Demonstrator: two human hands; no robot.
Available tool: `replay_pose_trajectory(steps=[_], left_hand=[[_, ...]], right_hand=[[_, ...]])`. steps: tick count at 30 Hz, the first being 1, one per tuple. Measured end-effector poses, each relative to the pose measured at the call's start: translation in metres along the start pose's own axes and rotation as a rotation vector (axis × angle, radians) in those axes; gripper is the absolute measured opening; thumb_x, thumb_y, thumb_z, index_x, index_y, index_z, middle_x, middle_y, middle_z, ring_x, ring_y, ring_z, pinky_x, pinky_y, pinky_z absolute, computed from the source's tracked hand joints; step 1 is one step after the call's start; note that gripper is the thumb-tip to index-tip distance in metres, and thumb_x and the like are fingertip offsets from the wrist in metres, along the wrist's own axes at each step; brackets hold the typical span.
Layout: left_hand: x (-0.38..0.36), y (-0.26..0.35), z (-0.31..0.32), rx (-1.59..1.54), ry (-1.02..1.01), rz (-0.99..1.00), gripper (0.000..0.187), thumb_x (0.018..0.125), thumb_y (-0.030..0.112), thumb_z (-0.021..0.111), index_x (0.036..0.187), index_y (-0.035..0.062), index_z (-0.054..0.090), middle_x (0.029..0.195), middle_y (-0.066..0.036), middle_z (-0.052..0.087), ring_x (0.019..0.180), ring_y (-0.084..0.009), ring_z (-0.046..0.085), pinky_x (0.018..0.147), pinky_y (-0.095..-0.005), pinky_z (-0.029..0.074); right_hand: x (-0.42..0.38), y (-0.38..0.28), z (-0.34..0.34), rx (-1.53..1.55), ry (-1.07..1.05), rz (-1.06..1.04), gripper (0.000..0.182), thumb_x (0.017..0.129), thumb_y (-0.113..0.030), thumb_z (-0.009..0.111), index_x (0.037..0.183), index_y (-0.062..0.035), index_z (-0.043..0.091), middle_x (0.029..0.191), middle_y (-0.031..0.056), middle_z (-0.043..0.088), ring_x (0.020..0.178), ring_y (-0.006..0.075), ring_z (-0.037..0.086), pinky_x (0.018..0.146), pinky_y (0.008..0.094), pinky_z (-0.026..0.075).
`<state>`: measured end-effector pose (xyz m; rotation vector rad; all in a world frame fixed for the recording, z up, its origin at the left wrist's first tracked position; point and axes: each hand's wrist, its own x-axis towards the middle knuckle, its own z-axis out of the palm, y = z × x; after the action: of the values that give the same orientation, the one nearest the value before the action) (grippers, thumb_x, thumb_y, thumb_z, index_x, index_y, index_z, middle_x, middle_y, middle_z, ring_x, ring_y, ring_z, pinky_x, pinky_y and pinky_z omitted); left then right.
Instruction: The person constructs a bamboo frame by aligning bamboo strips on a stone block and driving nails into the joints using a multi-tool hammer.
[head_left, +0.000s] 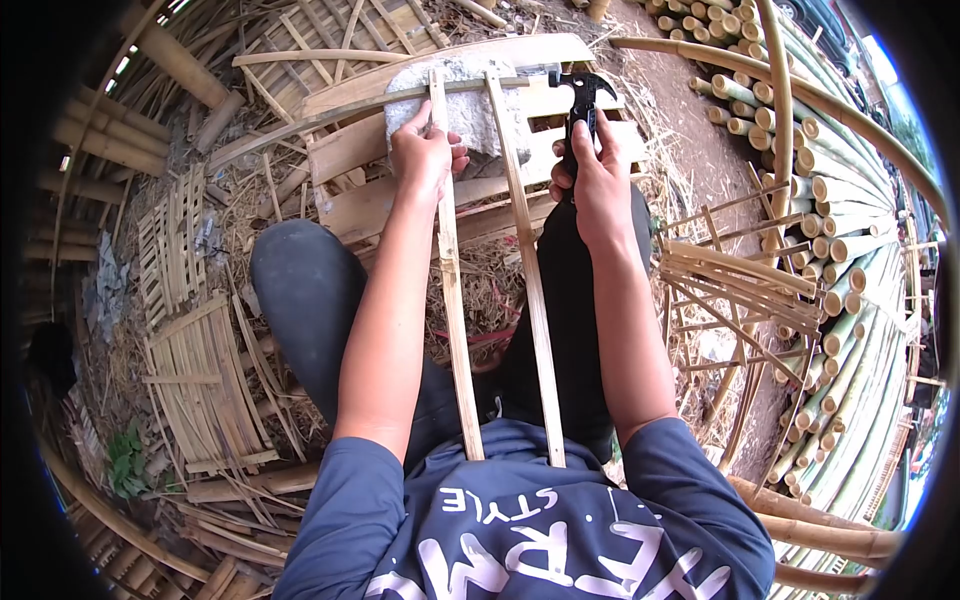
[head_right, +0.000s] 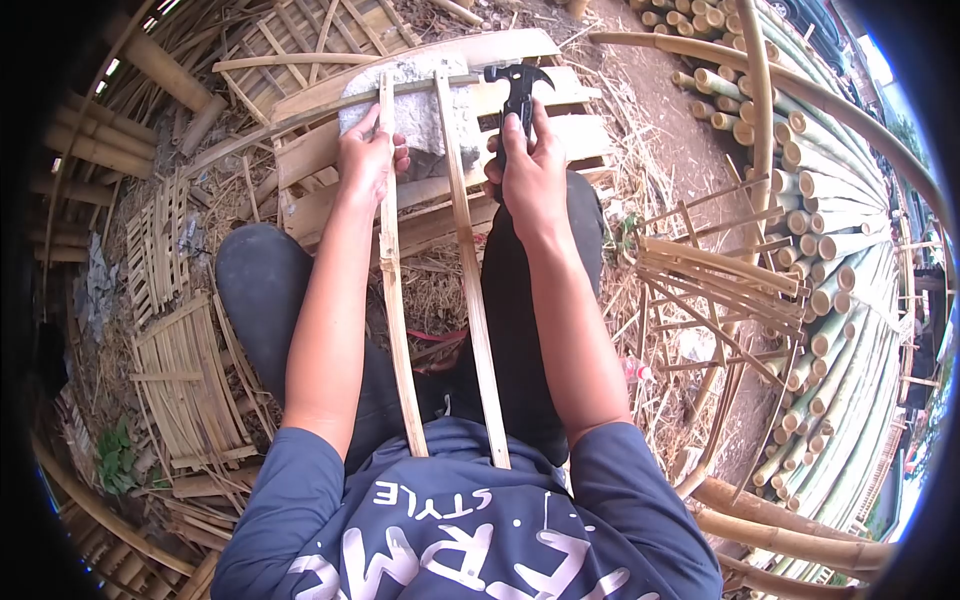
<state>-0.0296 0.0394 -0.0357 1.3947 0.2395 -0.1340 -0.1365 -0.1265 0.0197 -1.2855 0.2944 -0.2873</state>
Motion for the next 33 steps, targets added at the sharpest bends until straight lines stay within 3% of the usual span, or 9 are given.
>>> replay_pose_trajectory(steps=[14, 17, 33], left_hand=[[-0.0034, 0.0019, -0.0014, 0.009, 0.014, 0.001, 0.047, 0.102, 0.004, 0.050, 0.149, 0.0073, 0.043, 0.086, -0.013, 0.064, 0.058, -0.0158, 0.059, 0.048, -0.0309, 0.053], [-0.0031, 0.0007, -0.0023, 0.013, 0.008, 0.008, 0.047, 0.102, 0.004, 0.050, 0.149, 0.0075, 0.043, 0.086, -0.013, 0.064, 0.058, -0.0155, 0.059, 0.048, -0.0306, 0.053], [-0.0053, 0.0051, -0.0042, 0.038, 0.012, 0.000, 0.048, 0.102, 0.004, 0.050, 0.149, 0.0087, 0.044, 0.089, -0.014, 0.065, 0.061, -0.0154, 0.059, 0.051, -0.0307, 0.055]], right_hand=[[0.0010, 0.0005, -0.0007, -0.010, -0.001, -0.009, 0.033, 0.105, -0.026, 0.055, 0.132, -0.0079, 0.049, 0.082, 0.0023, 0.054, 0.055, 0.0081, 0.047, 0.047, 0.0257, 0.042], [0.0024, 0.0006, -0.0019, -0.017, -0.016, -0.001, 0.050, 0.105, -0.021, 0.052, 0.151, -0.0103, 0.035, 0.080, 0.0003, 0.055, 0.052, 0.0060, 0.048, 0.044, 0.0251, 0.045], [0.0015, 0.0013, -0.0044, -0.037, 0.001, -0.013, 0.051, 0.105, -0.022, 0.052, 0.151, -0.0095, 0.036, 0.082, 0.0013, 0.057, 0.053, 0.0064, 0.051, 0.045, 0.0250, 0.046]])
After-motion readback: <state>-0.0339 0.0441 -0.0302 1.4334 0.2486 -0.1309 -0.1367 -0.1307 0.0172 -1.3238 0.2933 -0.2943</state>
